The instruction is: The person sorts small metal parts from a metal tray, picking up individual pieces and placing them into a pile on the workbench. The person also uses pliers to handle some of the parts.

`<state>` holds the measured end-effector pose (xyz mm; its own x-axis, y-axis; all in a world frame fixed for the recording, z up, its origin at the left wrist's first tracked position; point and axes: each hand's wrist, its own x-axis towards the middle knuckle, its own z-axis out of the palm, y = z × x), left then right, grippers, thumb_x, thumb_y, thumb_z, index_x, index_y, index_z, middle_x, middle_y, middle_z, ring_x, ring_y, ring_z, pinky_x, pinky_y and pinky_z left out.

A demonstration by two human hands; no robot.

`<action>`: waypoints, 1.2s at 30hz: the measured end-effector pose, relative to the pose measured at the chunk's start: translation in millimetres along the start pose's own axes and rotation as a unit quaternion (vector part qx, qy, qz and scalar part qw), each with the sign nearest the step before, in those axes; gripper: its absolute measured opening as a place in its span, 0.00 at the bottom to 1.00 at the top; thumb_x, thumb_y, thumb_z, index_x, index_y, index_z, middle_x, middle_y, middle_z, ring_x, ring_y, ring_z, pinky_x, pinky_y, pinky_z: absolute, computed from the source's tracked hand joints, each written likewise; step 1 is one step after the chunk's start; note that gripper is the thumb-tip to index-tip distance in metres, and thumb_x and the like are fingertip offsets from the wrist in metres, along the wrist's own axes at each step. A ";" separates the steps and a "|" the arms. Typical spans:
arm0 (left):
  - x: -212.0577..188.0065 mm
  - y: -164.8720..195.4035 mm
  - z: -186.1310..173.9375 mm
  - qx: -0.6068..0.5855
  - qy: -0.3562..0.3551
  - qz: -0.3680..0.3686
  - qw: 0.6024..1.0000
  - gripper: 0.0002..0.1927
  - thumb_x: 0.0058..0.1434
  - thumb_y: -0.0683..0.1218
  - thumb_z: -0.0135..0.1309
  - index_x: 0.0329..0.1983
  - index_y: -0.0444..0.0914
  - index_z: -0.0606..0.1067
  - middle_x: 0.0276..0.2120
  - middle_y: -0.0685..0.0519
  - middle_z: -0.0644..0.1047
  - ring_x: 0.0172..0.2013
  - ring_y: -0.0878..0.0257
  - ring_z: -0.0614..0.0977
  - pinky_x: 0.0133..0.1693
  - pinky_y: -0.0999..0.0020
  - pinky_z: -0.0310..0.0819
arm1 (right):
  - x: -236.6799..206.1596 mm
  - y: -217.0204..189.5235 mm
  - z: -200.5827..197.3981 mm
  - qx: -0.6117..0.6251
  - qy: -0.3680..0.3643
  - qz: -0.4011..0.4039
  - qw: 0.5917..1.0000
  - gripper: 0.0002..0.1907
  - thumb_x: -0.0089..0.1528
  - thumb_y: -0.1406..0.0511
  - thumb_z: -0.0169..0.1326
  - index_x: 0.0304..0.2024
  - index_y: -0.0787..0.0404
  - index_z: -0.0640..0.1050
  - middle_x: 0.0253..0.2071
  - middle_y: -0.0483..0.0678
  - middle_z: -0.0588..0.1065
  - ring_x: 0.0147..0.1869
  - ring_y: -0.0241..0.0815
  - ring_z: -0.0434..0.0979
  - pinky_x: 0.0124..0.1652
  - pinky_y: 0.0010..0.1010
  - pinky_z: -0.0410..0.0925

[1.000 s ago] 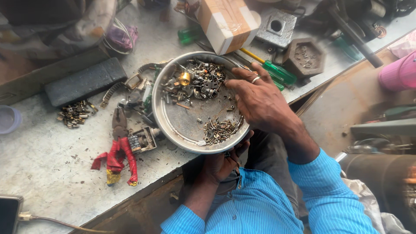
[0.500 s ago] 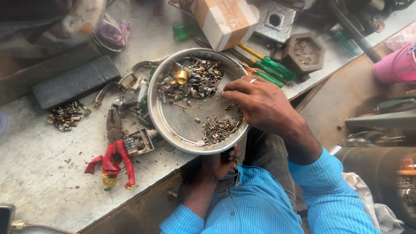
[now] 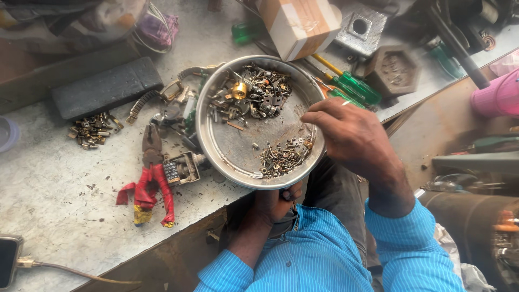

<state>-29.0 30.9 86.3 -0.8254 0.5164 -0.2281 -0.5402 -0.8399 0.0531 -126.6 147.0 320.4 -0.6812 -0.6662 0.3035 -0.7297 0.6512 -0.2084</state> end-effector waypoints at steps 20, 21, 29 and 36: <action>-38.7 2.4 28.1 0.047 0.105 0.016 0.993 0.10 0.66 0.43 0.52 0.49 0.35 0.73 0.34 0.50 0.77 0.29 0.66 0.77 0.29 0.75 0.67 | 22.1 14.4 20.1 -0.001 -0.089 0.012 0.996 0.25 0.56 0.77 0.52 0.56 0.61 0.79 0.45 0.52 0.76 0.45 0.53 0.78 0.42 0.42 0.71; -40.7 5.6 27.6 0.059 0.069 0.022 0.996 0.11 0.64 0.42 0.52 0.49 0.34 0.73 0.35 0.49 0.77 0.28 0.66 0.77 0.31 0.73 0.71 | 23.6 14.5 20.7 -0.007 -0.092 0.010 0.996 0.23 0.56 0.76 0.53 0.54 0.60 0.80 0.44 0.52 0.76 0.45 0.53 0.78 0.42 0.42 0.71; -37.4 11.3 3.3 0.069 0.017 -0.019 0.997 0.08 0.65 0.37 0.53 0.47 0.31 0.73 0.37 0.49 0.77 0.30 0.66 0.78 0.36 0.73 0.75 | 21.1 10.9 18.9 -0.012 -0.052 0.024 0.998 0.16 0.57 0.73 0.55 0.47 0.58 0.82 0.43 0.49 0.76 0.50 0.52 0.78 0.46 0.42 0.71; -23.4 10.0 -31.5 0.030 -0.092 -0.039 0.995 0.15 0.71 0.49 0.49 0.49 0.31 0.74 0.40 0.46 0.80 0.30 0.64 0.78 0.39 0.68 0.77 | 18.6 12.1 21.9 -0.065 -0.062 0.024 0.996 0.13 0.58 0.75 0.55 0.41 0.56 0.84 0.45 0.48 0.77 0.51 0.49 0.79 0.48 0.40 0.72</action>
<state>-9.8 5.2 61.5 -0.7936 0.6062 -0.0523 -0.6081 -0.7873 0.1014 -149.4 134.5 303.2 -0.7232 -0.6675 0.1775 -0.6877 0.7197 -0.0954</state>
